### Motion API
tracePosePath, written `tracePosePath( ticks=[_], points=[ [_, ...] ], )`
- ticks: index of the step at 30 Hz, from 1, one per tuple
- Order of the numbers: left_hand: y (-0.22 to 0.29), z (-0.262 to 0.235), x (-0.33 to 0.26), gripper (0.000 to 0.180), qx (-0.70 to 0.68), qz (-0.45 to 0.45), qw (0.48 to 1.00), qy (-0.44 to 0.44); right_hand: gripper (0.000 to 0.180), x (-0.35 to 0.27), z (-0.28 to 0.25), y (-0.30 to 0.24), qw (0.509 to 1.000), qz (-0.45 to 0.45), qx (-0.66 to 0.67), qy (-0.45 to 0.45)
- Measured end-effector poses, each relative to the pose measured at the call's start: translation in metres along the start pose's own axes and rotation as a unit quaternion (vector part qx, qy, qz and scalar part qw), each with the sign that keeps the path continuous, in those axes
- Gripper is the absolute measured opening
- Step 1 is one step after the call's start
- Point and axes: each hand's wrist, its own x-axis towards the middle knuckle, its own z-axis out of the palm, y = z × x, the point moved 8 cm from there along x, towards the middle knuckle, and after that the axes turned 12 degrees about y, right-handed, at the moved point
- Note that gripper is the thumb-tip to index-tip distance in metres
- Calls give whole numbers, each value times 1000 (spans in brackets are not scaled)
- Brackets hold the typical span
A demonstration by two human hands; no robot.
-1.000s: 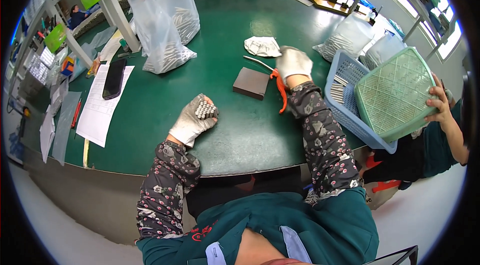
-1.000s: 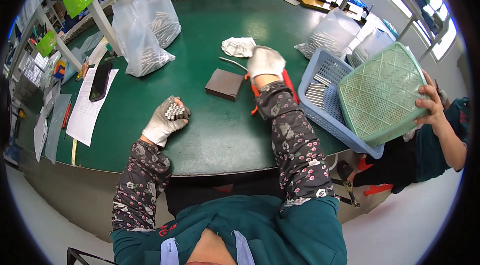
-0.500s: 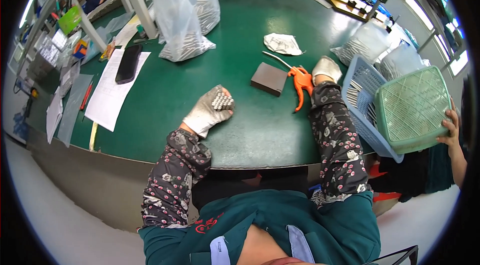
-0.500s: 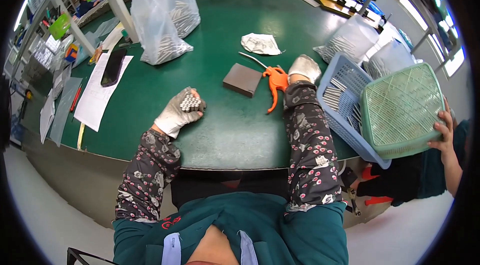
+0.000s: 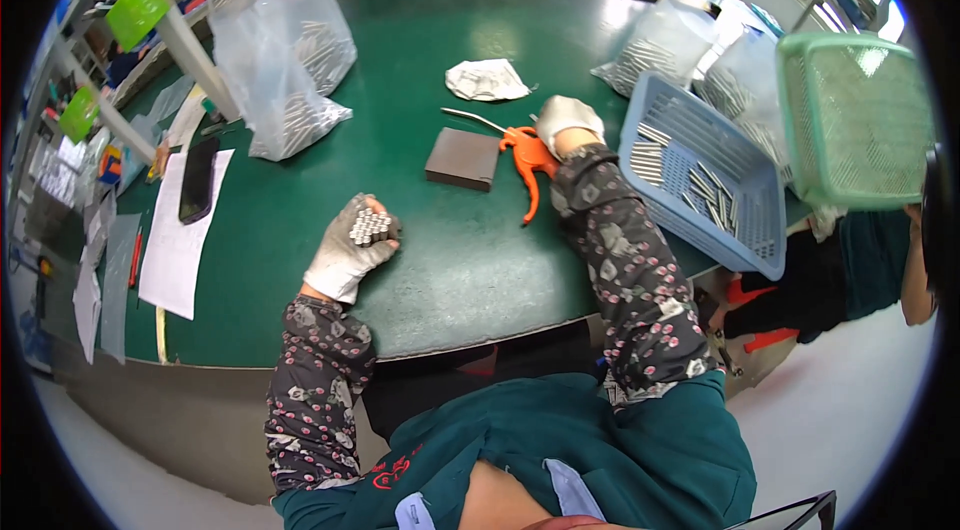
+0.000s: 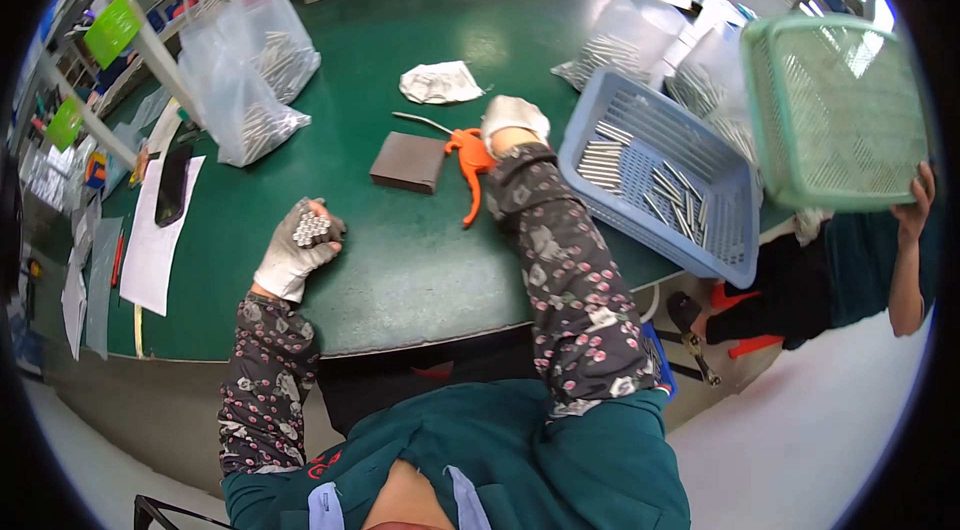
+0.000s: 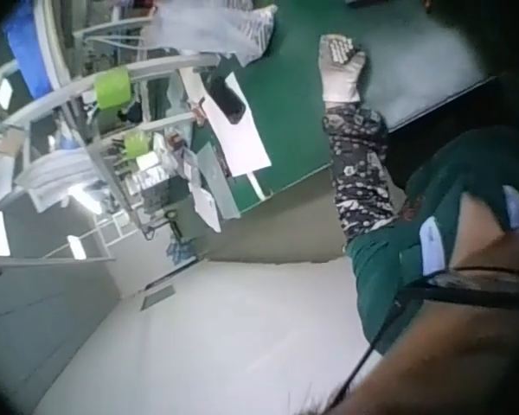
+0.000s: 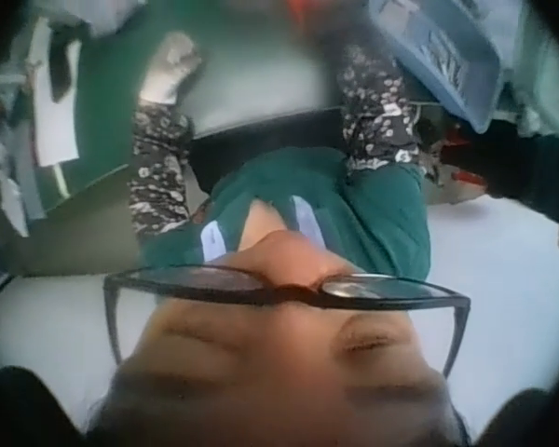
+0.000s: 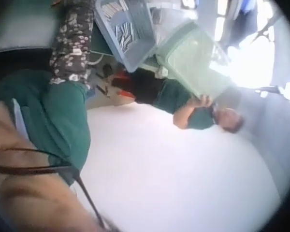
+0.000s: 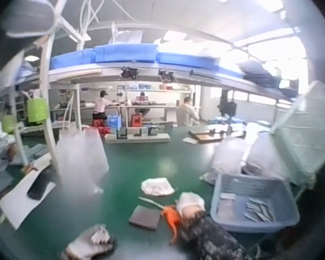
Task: Inspecting and organizing small metal pins into a grid-like holder on a factory workbench.
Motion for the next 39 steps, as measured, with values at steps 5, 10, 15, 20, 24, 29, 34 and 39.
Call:
tracePosePath(
  ticks=[5,10,15,20,24,29,34,39],
  points=[
    [2,2,-2,39,-29,-27,999,1,30,10,3,7,999,32,-22,-16],
    [4,11,0,37,-18,-37,999,4,31,16,-8,17,997,63,-43,18],
    [2,7,-4,39,-36,-48,998,0,28,9,-2,3,996,44,-71,4],
    [-5,4,-3,42,-35,-56,998,-7,26,7,-8,2,995,43,-81,44],
    [-5,6,-1,40,-46,-48,998,-10,25,10,-7,5,994,25,-94,43],
    [-3,4,1,37,-6,-33,999,-1,28,12,-5,5,996,23,-80,41],
    [-3,3,0,41,-12,-35,999,-1,28,11,-4,4,993,4,-110,31],
    [-7,2,1,41,-24,-46,999,-8,24,4,-32,-13,982,-44,-59,171]
  ],
)
